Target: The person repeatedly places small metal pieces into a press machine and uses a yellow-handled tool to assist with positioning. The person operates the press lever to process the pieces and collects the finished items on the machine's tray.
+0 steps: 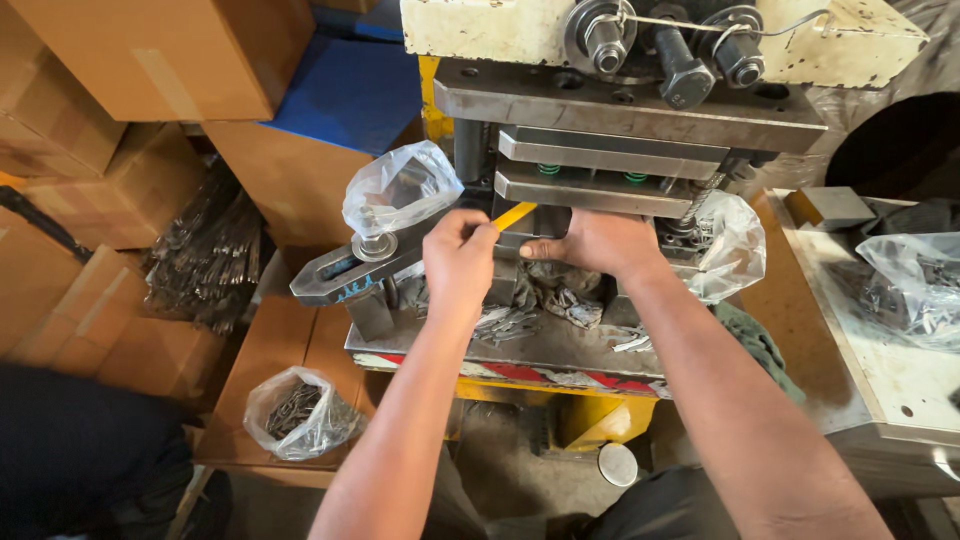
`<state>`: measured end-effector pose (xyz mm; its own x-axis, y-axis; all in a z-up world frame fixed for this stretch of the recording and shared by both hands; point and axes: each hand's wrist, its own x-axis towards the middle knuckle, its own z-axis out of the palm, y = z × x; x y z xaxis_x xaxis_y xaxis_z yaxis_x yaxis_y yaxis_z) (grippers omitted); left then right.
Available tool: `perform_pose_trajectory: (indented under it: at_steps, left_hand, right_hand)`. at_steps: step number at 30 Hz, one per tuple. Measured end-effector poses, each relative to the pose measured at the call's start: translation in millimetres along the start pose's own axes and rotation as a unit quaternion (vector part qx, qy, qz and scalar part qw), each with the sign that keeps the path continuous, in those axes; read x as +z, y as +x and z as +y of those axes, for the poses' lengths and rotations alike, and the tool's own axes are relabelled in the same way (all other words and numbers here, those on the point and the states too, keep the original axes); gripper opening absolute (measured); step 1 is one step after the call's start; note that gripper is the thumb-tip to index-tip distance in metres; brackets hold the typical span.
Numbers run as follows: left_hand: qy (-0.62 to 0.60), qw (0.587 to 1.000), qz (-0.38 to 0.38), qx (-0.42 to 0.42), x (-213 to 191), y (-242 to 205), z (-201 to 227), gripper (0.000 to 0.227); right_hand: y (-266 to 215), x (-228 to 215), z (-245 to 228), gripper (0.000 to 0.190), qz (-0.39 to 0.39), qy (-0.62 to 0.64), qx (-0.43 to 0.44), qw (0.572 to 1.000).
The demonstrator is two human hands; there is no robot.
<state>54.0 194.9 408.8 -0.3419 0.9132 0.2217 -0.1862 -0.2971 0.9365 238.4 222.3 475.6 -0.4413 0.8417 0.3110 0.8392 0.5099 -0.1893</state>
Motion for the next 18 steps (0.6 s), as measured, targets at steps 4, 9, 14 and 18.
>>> perform_pose_trajectory:
  at_steps: [4, 9, 14, 18]
  left_hand:
    - [0.069, 0.997, -0.016, 0.038, 6, 11, -1, 0.006]
    - [0.085, 0.995, -0.022, 0.043, 10, 13, -7, 0.008]
    - [-0.06, 0.995, -0.017, -0.08, 11, 2, -19, 0.007]
    - [-0.2, 0.968, -0.022, -0.153, 7, 1, -30, 0.007]
  right_hand:
    - [-1, -6, -8, 0.073, -0.028, 0.001, 0.008, 1.0]
    - [-2, -6, -10, 0.077, -0.045, -0.031, 0.054, 0.997]
    - [-3, -7, -10, 0.093, 0.01, -0.042, 0.036, 0.998]
    - [-3, -4, -10, 0.096, 0.008, -0.046, 0.057, 0.997]
